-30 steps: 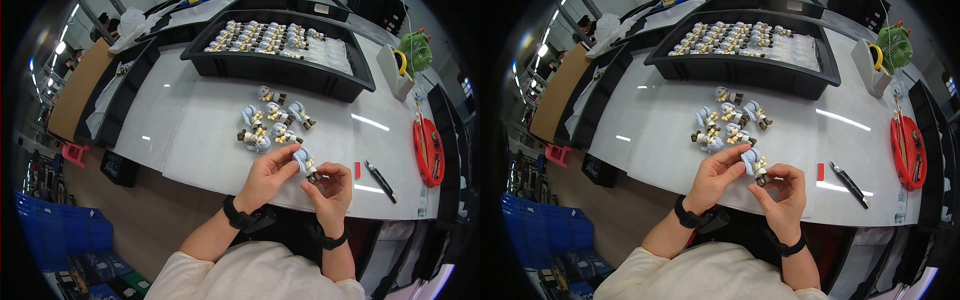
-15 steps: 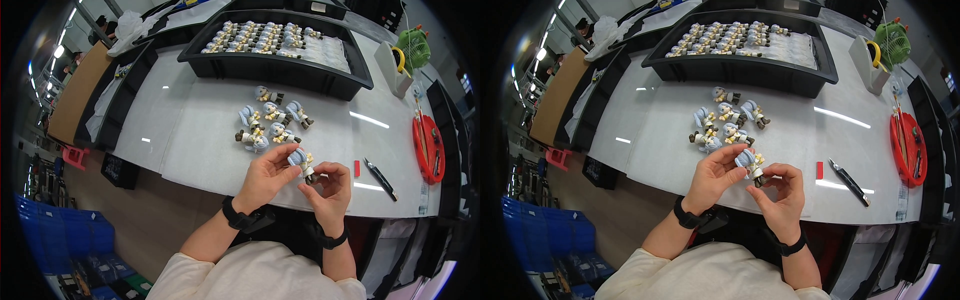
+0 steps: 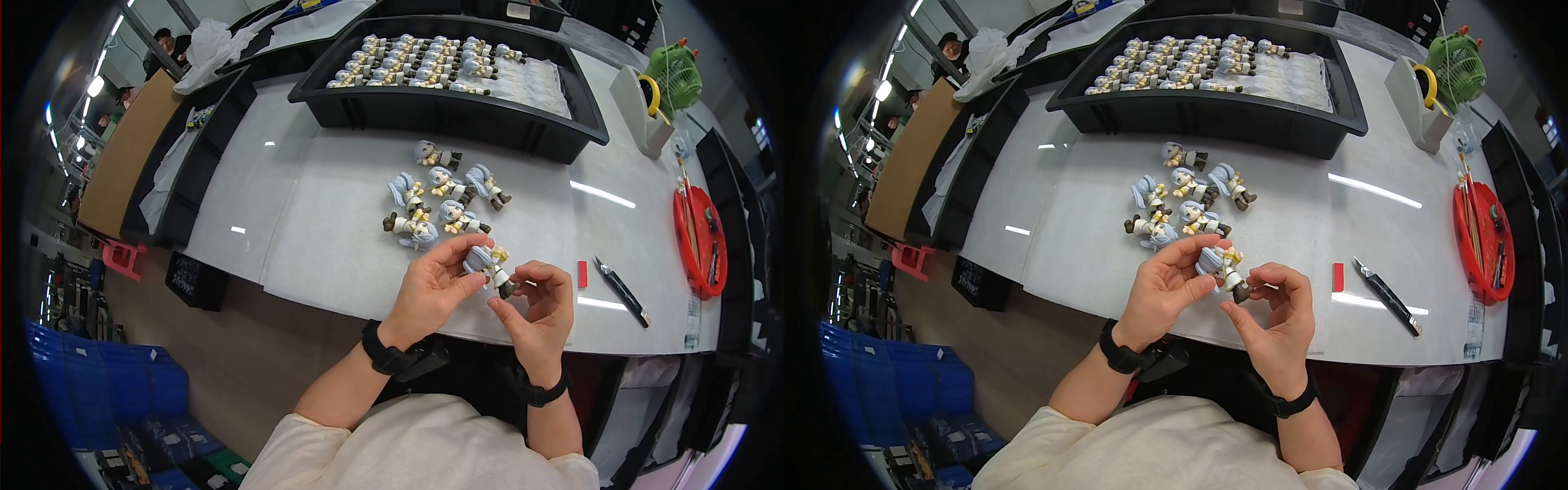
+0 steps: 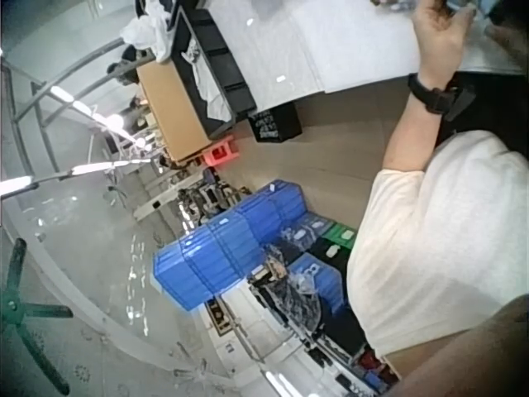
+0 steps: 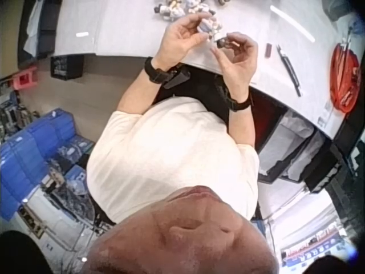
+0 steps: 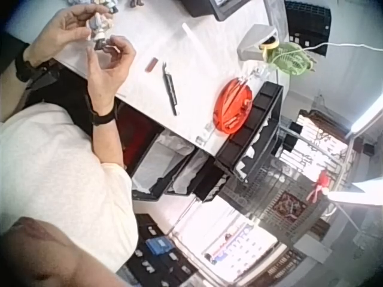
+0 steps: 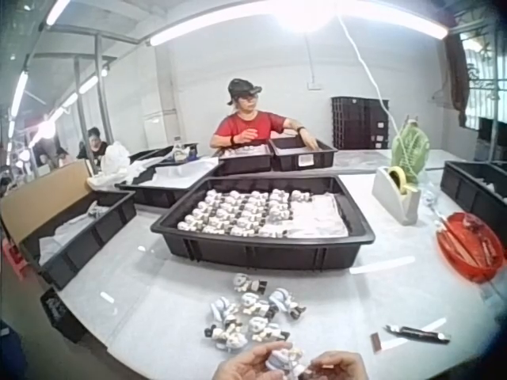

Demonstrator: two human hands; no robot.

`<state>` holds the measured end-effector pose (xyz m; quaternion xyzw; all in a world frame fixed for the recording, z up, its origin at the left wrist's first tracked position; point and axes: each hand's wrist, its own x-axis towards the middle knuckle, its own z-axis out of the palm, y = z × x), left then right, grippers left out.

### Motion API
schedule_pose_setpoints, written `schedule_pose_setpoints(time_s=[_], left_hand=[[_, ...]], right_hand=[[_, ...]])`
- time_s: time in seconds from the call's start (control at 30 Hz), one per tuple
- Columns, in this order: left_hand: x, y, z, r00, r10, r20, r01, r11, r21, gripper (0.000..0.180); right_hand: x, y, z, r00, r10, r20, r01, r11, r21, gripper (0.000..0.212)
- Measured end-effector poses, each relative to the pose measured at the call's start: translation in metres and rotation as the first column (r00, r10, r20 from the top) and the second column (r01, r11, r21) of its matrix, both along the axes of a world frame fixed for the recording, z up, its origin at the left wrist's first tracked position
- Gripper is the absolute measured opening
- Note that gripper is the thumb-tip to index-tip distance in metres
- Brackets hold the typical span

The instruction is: Assembling small toy figurines at a factory workstation.

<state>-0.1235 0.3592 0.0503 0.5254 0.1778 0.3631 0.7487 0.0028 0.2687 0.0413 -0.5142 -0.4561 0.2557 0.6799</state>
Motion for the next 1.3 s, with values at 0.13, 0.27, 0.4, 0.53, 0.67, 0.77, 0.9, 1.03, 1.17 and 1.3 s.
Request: schedule_pose_setpoints(time_s=[0.13, 0.27, 0.4, 0.53, 0.67, 0.77, 0.9, 1.03, 1.17, 1.3], left_hand=[[0.0, 0.0, -0.001, 1.0, 0.001, 0.0, -0.001, 1.0, 0.003, 0.042], [0.001, 0.0, -0.001, 1.0, 0.013, 0.004, -0.013, 1.0, 0.002, 0.042], [0.002, -0.001, -0.001, 1.0, 0.026, 0.004, -0.026, 1.0, 0.003, 0.043], [0.002, -0.002, 0.001, 1.0, 0.031, 0.001, -0.031, 0.999, 0.012, 0.042], [0.002, 0.0, -0.002, 1.0, 0.031, 0.003, -0.031, 1.0, 0.001, 0.042], [0.002, -0.001, -0.001, 0.999, 0.038, -0.018, -0.037, 0.999, 0.014, 0.041], [0.003, -0.003, 0.0, 0.998, 0.042, -0.037, -0.044, 0.997, -0.065, 0.04], [0.002, -0.002, 0.0, 0.998, 0.043, -0.052, -0.046, 0.998, -0.045, 0.041], [0.001, -0.001, 0.0, 0.997, 0.042, -0.068, -0.046, 0.998, -0.049, 0.039], [0.0, -0.002, 0.001, 1.0, 0.028, 0.013, -0.029, 0.996, 0.082, 0.038]], right_hand=[[0.0, 0.0, 0.0, 1.0, -0.001, 0.003, 0.001, 1.0, 0.007, 0.048], [0.0, 0.001, 0.0, 1.0, -0.001, -0.022, 0.001, 1.0, 0.008, 0.046], [0.0, 0.001, 0.001, 1.0, 0.002, -0.024, -0.002, 1.0, 0.013, 0.045], [0.0, 0.0, 0.002, 1.0, -0.001, -0.019, 0.001, 1.0, 0.017, 0.045], [-0.001, 0.002, 0.001, 1.0, 0.004, -0.028, -0.004, 1.0, 0.018, 0.045], [0.0, 0.001, 0.001, 0.999, 0.007, -0.032, -0.006, 1.0, 0.015, 0.046], [0.0, 0.0, 0.002, 0.999, 0.006, -0.044, -0.006, 1.0, 0.006, 0.046], [-0.001, 0.0, 0.001, 0.998, 0.003, -0.068, -0.003, 1.0, -0.005, 0.047], [-0.004, 0.002, 0.005, 0.995, 0.019, -0.097, -0.023, 0.999, -0.036, 0.038], [-0.003, -0.001, 0.016, 0.964, 0.051, -0.259, -0.105, 0.975, -0.196, 0.024]])
